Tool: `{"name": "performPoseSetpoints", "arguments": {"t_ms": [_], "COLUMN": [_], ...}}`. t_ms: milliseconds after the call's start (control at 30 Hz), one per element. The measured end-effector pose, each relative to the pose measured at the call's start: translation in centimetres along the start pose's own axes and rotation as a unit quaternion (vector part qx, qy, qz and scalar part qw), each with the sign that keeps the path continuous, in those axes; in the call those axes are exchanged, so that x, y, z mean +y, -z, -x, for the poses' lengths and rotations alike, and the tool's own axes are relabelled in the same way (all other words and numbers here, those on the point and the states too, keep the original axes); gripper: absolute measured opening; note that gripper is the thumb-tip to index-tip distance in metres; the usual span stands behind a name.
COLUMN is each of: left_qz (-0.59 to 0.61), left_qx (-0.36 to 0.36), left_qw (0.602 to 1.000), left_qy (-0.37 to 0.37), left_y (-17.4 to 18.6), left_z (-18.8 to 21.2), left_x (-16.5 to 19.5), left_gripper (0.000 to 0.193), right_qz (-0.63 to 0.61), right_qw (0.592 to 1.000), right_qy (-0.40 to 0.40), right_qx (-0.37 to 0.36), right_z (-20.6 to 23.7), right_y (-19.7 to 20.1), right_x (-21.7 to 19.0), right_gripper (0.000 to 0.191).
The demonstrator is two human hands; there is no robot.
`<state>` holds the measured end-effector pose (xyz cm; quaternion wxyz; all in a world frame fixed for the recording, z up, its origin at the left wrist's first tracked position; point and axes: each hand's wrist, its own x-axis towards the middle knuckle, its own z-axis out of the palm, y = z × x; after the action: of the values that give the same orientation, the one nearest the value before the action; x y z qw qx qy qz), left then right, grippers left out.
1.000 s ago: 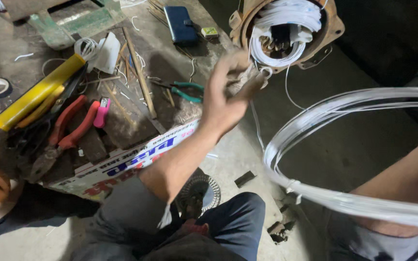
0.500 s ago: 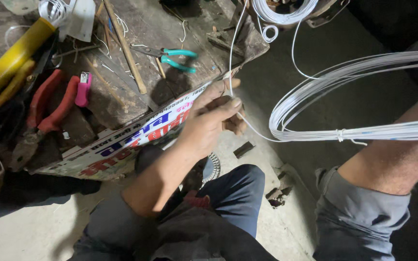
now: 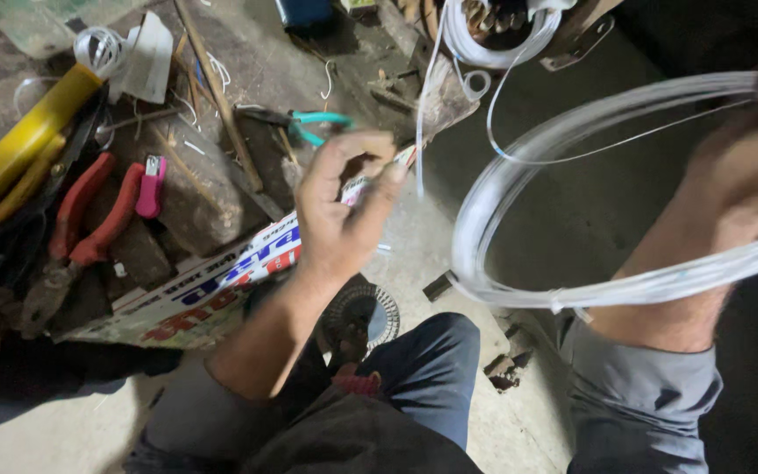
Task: The person winds white insulated wire into the slots of a motor stator, using pliers to cut the wire and a wooden stick to push the coils into place. The person also inserts white plastic spacers between the windings and continues to add more wire loops into the housing.
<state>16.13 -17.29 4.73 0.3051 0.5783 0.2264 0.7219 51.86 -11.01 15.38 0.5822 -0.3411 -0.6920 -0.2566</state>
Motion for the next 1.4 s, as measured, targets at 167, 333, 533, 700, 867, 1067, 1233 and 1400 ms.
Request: {"name": "performPoseSetpoints", "arguments": {"t_ms": [167,333,533,700,867,1067,1233,1400], "left_qz": [-0.058,0.034,0.088,0.123,0.031,0.006,0.031,0.056], "left_qx": [-0.147,-0.251,-0.399,-0.394,-0.321,-0.224,-0.310,-0.311], "left_qw": [0.978,0.934,0.907,0.894,0.926,0.948,0.947,0.948], "left_qy": [-0.136,-0.250,-0.096,-0.174,-0.196,-0.227,-0.078,-0.025], "left_y": [-1.6,-5.8,-6.6,-6.7,-7.2,-6.5,-4.4,-2.2], "left_z": [-5.7,-12.5,-15.4,-15.5,-15.5,-17.2,-19.5,-19.4], "left_x": [4.3,5.7,5.4,5.9,6.8,8.3,7.5,6.2], "left_gripper": [0.053,0.078,0.055,0.040,0.031,0.019,0.017,0.016], "right_qz": [-0.036,-0.114,-0.242,-0.140,-0.193,-0.378,-0.505,-0.452], "right_qw": [0.991,0.973,0.945,0.968,0.961,0.916,0.842,0.852], "right_qy": [0.126,0.159,0.157,0.119,0.057,-0.128,-0.190,-0.255], "right_qx": [-0.005,-0.125,-0.152,-0.171,-0.191,-0.047,0.012,0.072], "right_z": [-3.5,-6.6,-9.7,-9.3,-8.4,-2.2,4.6,6.6], "right_y": [-1.1,-1.3,-2.6,-1.4,-0.5,-0.7,-2.5,-5.1], "right_x": [-5.1,-13.1,-17.7,-17.3,-13.6,-10.6,-11.3,-14.8], "right_gripper": [0.036,0.061,0.088,0.087,0.083,0.073,0.075,0.073]}}
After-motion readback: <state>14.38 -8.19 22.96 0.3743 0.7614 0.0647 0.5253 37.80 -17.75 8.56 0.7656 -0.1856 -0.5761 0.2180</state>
